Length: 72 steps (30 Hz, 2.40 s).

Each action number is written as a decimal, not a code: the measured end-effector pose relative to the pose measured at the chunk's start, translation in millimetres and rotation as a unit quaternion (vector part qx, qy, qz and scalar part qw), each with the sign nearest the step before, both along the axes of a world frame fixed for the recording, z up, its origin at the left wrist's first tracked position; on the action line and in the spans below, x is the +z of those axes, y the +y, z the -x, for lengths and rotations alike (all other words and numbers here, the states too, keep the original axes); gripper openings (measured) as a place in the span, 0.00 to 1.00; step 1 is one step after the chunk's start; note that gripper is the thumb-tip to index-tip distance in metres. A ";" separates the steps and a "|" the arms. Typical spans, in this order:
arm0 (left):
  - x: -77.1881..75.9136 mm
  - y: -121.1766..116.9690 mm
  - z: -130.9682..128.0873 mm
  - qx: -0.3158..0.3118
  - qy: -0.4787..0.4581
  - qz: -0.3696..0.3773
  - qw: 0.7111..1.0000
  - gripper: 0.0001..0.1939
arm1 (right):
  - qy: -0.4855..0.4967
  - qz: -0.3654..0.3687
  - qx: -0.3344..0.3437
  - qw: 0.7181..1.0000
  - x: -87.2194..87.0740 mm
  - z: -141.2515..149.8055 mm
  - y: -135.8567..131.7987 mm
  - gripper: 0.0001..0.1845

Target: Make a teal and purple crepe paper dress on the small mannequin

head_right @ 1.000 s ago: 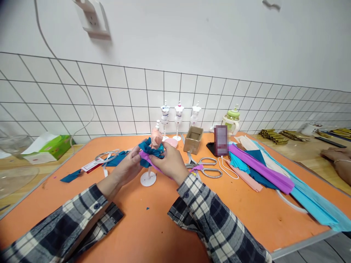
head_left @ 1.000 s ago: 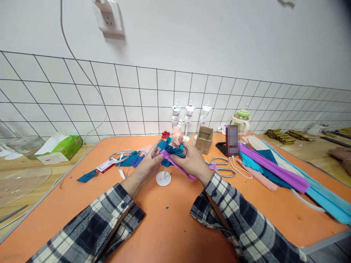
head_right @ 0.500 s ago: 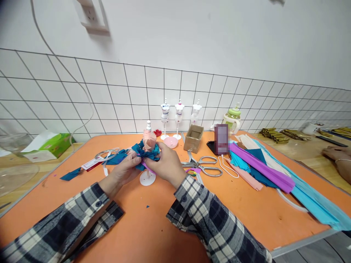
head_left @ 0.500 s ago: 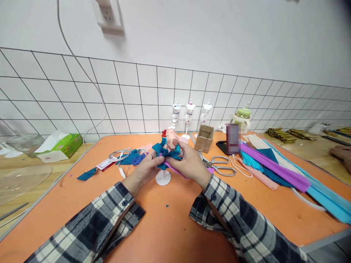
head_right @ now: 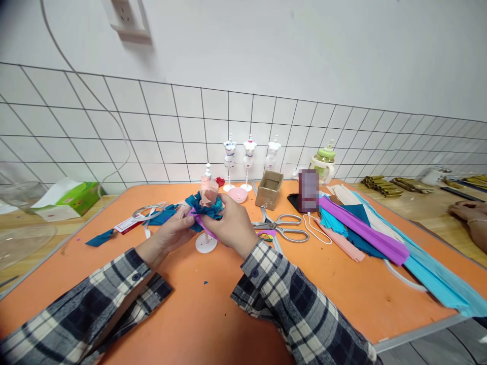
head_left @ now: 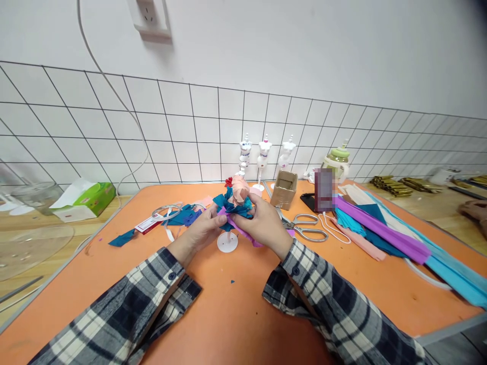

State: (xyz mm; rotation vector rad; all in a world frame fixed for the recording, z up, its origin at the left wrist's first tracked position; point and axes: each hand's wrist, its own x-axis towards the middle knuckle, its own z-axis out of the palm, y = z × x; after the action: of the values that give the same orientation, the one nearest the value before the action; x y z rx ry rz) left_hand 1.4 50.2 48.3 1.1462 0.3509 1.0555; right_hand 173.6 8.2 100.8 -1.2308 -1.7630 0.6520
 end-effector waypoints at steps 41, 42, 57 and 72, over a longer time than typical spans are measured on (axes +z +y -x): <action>-10.6 4.6 15.7 -0.021 -0.063 0.144 0.987 0.16 | -0.004 -0.020 0.074 0.997 13.4 -12.6 -2.7 0.04; -10.2 3.3 15.7 -0.037 -0.068 0.149 0.986 0.16 | 0.003 -0.021 0.074 0.997 13.2 -13.6 -1.4 0.04; -3.7 -14.5 8.4 -0.104 -0.125 0.200 0.966 0.24 | 0.025 -0.028 0.136 0.990 13.1 -20.6 6.7 0.04; -6.2 -21.8 11.5 -0.110 -0.210 0.218 0.947 0.28 | 0.144 0.153 0.178 0.961 11.2 -17.1 6.5 0.15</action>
State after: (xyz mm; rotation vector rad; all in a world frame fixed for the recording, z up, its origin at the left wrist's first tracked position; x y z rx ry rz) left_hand -10.2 28.4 42.1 0.5301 0.1022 0.9347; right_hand 190.7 14.7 112.0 -0.9565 -1.6862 1.2867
